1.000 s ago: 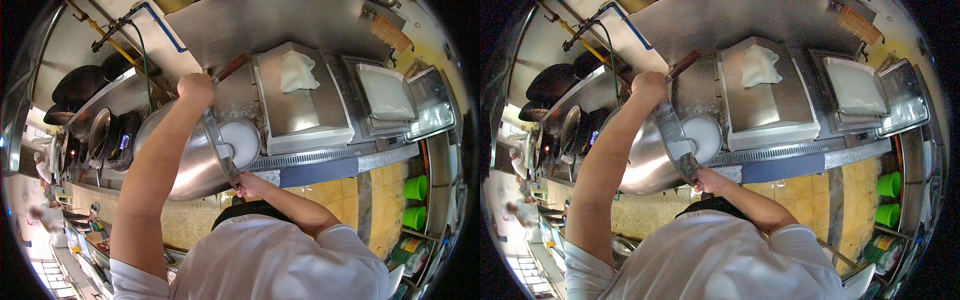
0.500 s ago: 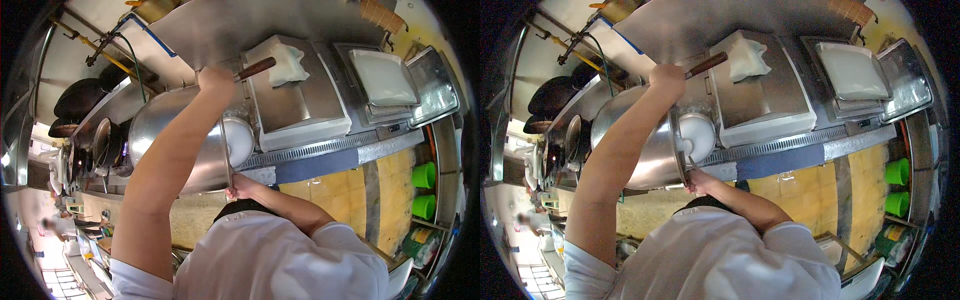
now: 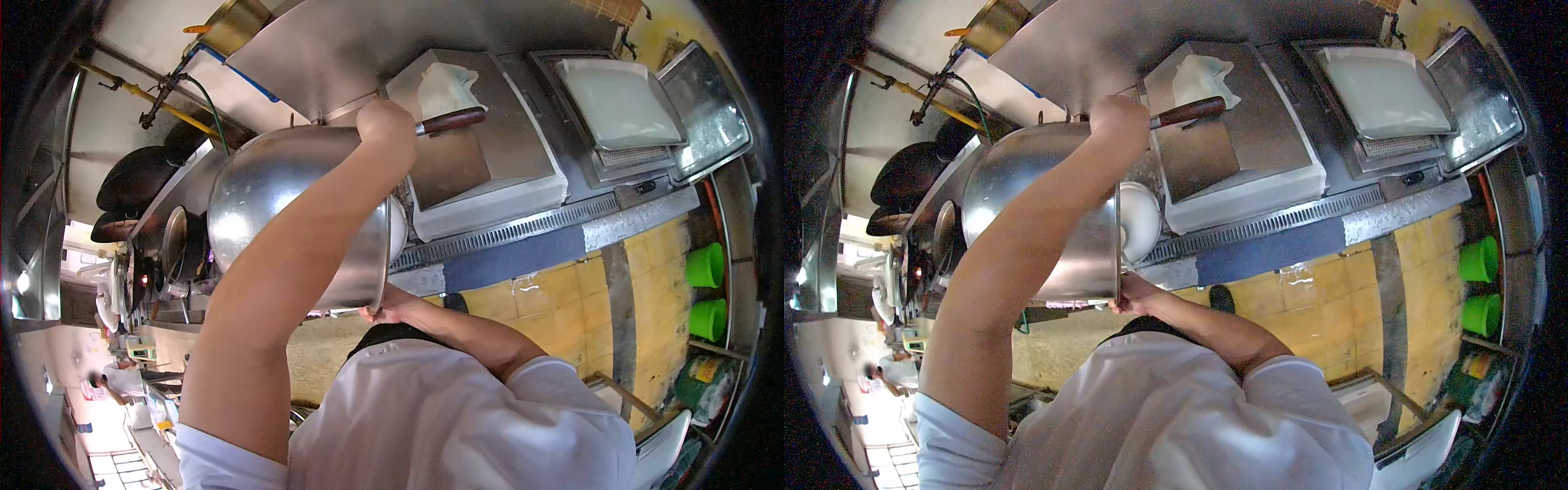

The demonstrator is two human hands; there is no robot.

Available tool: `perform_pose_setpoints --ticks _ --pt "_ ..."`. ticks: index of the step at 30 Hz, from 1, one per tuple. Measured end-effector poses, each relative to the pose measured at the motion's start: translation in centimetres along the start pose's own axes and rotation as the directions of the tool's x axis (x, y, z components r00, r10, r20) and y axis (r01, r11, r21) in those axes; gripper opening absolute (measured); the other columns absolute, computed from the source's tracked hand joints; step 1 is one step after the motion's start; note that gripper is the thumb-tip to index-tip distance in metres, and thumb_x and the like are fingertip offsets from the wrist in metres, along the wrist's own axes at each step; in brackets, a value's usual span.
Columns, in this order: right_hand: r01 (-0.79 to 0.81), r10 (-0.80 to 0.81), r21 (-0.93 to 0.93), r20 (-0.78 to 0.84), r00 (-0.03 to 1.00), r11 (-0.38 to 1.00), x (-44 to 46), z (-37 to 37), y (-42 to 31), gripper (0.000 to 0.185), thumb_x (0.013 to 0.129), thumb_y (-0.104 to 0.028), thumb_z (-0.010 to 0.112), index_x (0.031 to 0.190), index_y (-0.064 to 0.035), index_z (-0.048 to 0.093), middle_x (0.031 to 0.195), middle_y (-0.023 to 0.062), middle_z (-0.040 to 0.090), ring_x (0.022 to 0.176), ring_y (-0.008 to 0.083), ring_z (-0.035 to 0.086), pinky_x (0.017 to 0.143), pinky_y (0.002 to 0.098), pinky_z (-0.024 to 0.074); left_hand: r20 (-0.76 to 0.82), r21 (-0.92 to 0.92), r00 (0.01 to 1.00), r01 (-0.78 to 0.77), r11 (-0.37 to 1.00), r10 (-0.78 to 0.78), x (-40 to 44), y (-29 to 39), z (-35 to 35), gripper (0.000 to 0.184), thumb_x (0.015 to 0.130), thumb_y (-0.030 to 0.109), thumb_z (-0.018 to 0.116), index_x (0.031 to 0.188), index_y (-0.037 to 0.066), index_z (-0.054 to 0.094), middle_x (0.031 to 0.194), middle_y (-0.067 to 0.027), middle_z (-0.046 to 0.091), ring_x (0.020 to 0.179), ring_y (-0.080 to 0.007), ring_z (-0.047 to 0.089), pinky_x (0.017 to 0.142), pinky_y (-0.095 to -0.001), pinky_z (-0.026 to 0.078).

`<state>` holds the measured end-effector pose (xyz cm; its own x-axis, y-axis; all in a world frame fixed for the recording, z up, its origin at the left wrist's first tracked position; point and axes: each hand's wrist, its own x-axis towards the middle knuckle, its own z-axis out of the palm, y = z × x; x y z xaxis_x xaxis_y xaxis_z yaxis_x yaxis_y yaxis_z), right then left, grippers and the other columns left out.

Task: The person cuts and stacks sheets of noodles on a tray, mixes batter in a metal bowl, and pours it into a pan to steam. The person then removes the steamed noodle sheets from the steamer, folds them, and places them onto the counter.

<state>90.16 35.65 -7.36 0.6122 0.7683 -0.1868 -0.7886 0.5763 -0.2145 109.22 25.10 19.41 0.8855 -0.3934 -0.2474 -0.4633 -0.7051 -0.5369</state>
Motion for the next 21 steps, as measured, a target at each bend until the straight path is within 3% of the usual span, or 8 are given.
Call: perform_pose_setpoints --ticks 10,13,19,21 --pt "0.057 -0.058 0.017 0.091 0.994 0.998 -0.3 -0.8 0.8 0.014 0.097 -0.023 0.065 0.088 -0.0118 0.063 0.064 0.0052 0.062 0.051 0.0171 0.059 0.044 0.0307 0.0456 0.037 -0.023 0.999 0.018 1.000 -0.017 0.7 1.8 0.0 0.024 0.091 0.017 0.065 0.111 0.013 0.077 0.117 -0.0103 0.074 0.111 -0.0242 0.070 0.085 -0.0356 0.058" --pt "0.062 -0.063 0.017 0.092 0.994 0.998 -0.5 -0.7 1.0 0.015 0.096 -0.025 0.065 0.089 -0.0123 0.062 0.064 0.0052 0.062 0.051 0.0170 0.060 0.044 0.0305 0.0458 0.039 -0.011 0.999 0.007 1.000 -0.006 0.7 2.0 0.1 0.027 0.089 0.016 0.071 0.115 0.014 0.077 0.117 -0.0045 0.074 0.109 -0.0195 0.071 0.073 -0.0326 0.060" --pt "0.018 -0.023 0.091 0.050 0.998 0.996 -0.9 -0.1 0.7 0.015 0.099 -0.026 0.060 0.092 -0.0133 0.062 0.069 0.0044 0.063 0.054 0.0159 0.060 0.047 0.0324 0.0472 0.018 -0.028 0.999 0.043 0.999 -0.043 -0.4 1.1 -0.2 0.028 0.090 0.017 0.070 0.117 0.014 0.076 0.120 -0.0045 0.073 0.112 -0.0207 0.070 0.080 -0.0317 0.060" --pt "0.013 -0.014 0.049 0.030 0.999 0.999 -1.4 0.5 0.3 0.018 0.100 -0.027 0.058 0.091 -0.0129 0.063 0.072 0.0040 0.064 0.056 0.0156 0.060 0.047 0.0333 0.0477 0.004 -0.081 1.000 0.015 0.997 -0.015 -1.8 -0.4 -0.5 0.024 0.090 0.016 0.066 0.111 0.010 0.077 0.117 -0.0096 0.073 0.109 -0.0252 0.071 0.083 -0.0356 0.059"
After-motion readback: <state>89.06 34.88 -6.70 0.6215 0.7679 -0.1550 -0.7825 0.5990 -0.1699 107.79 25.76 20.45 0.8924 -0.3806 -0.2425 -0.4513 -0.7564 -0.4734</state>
